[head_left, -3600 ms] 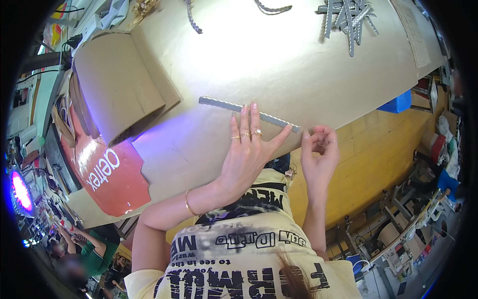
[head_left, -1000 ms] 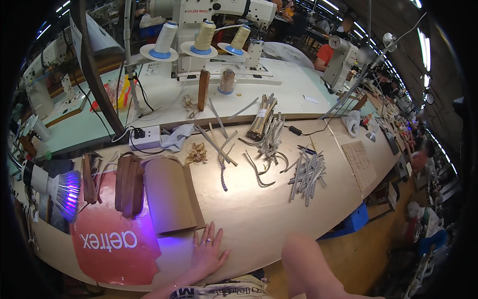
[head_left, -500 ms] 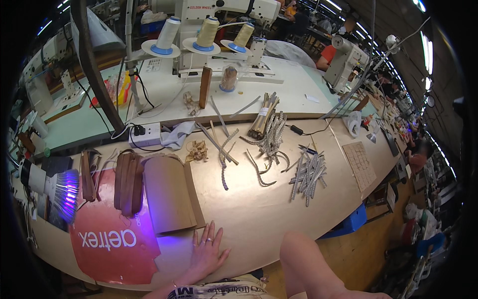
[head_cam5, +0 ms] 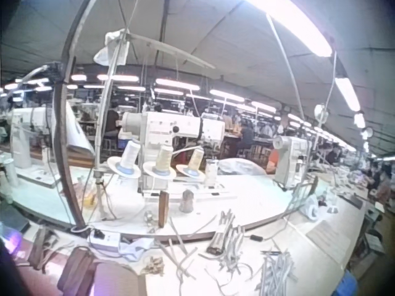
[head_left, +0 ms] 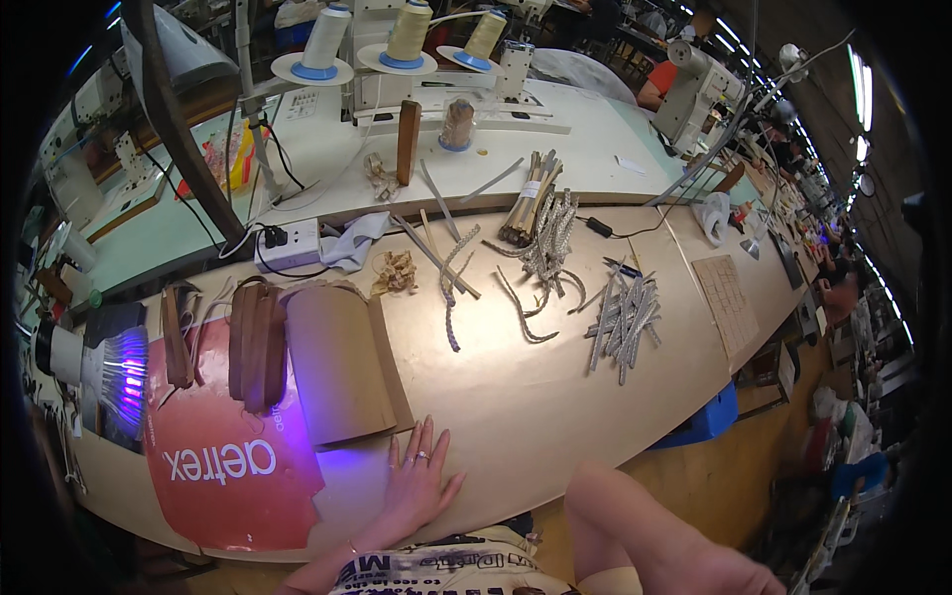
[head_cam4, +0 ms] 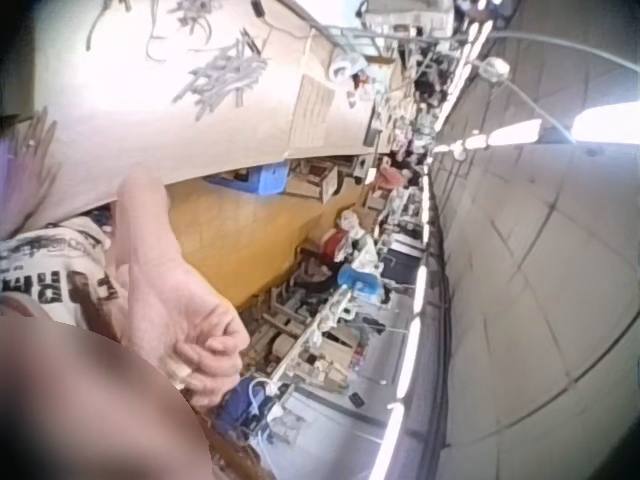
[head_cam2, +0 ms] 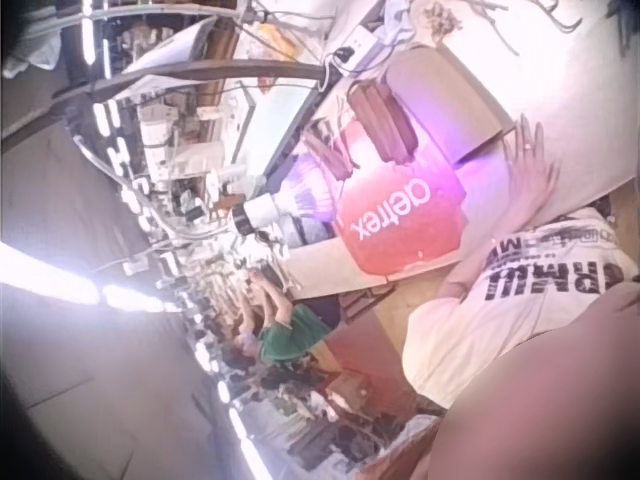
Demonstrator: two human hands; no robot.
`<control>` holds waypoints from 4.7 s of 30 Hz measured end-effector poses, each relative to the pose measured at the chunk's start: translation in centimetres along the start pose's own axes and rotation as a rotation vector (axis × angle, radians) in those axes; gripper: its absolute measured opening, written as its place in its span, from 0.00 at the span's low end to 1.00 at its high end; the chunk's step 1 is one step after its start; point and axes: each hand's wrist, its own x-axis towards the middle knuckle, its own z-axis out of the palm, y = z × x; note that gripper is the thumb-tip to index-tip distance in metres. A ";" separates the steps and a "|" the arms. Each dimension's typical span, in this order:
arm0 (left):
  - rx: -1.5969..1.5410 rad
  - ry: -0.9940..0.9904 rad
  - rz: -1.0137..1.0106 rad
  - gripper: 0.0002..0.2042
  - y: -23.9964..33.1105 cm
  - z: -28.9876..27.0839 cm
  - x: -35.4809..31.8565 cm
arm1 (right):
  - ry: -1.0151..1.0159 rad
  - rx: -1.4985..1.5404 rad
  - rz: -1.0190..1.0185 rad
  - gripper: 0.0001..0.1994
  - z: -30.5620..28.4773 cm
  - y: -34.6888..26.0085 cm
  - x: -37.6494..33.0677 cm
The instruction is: The person gathers thin strips of material from a table, separates them, and bends them into curved shapes. They place the formed pieces on the table and continue handling additional strips. Another person works nearby at the same table.
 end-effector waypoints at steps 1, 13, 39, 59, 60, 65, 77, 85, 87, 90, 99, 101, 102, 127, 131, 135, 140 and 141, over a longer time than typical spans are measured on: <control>-0.013 0.002 -0.001 0.36 0.0 0.0 0.1 | 0.082 -0.013 0.007 0.13 -0.5 0.7 -1.0; -0.011 -0.060 -0.017 0.36 0.0 0.2 0.3 | -1.168 -0.754 1.537 0.14 -14.4 18.0 -33.4; 0.052 -0.066 -0.064 0.37 0.4 0.4 0.3 | -0.746 -0.427 1.908 0.22 -11.8 24.6 -39.9; 0.044 0.021 -0.022 0.36 0.6 0.2 0.1 | -0.991 -0.013 2.157 0.23 -7.7 20.4 -33.6; 0.053 0.027 -0.022 0.36 0.6 0.2 0.2 | -1.121 -0.044 2.151 0.25 -8.2 19.4 -34.6; 0.061 0.003 -0.027 0.36 0.5 0.2 0.2 | -1.614 -0.634 1.458 0.35 -9.7 15.2 -38.0; 0.056 -0.007 -0.048 0.37 0.7 0.4 0.3 | -1.330 -0.703 1.475 0.18 -8.8 14.5 -33.0; 0.078 0.047 -0.030 0.36 0.8 0.6 0.3 | -1.333 -1.023 1.339 0.19 -18.1 12.1 -28.1; 0.091 0.053 -0.026 0.36 0.8 0.6 0.3 | -1.311 -1.107 1.315 0.21 -20.8 12.1 -27.0; 0.090 0.063 -0.021 0.35 0.8 0.6 0.1 | -1.338 -1.142 1.322 0.23 -23.3 12.4 -26.2; -0.133 -0.148 0.044 0.26 3.0 -5.1 0.6 | -0.938 -0.358 1.763 0.17 -16.7 19.9 -33.9; -0.229 -0.024 0.263 0.20 3.0 -9.0 2.1 | -0.761 -0.108 2.042 0.15 -14.2 22.4 -37.4; -0.216 -0.004 0.342 0.20 2.4 -11.4 3.7 | -0.781 -0.150 2.094 0.14 -13.0 23.7 -39.2; -1.037 0.440 0.035 0.24 2.6 -14.8 51.4 | -1.000 -0.371 1.262 0.08 -11.2 17.6 -30.9; -1.783 0.019 0.073 0.22 4.6 -20.1 41.9 | -0.919 -0.315 1.399 0.09 -9.1 16.5 -26.3; -1.431 -0.012 0.087 0.31 5.8 -20.9 28.5 | -0.779 -0.093 1.631 0.10 -7.3 13.2 -21.7; -1.256 -0.063 0.046 0.23 4.9 -19.4 11.1 | -0.659 0.226 1.782 0.09 -5.3 6.9 -16.8; -1.160 -0.036 -0.055 0.23 5.1 -18.8 8.5 | -0.674 0.277 1.799 0.09 -5.0 5.6 -15.9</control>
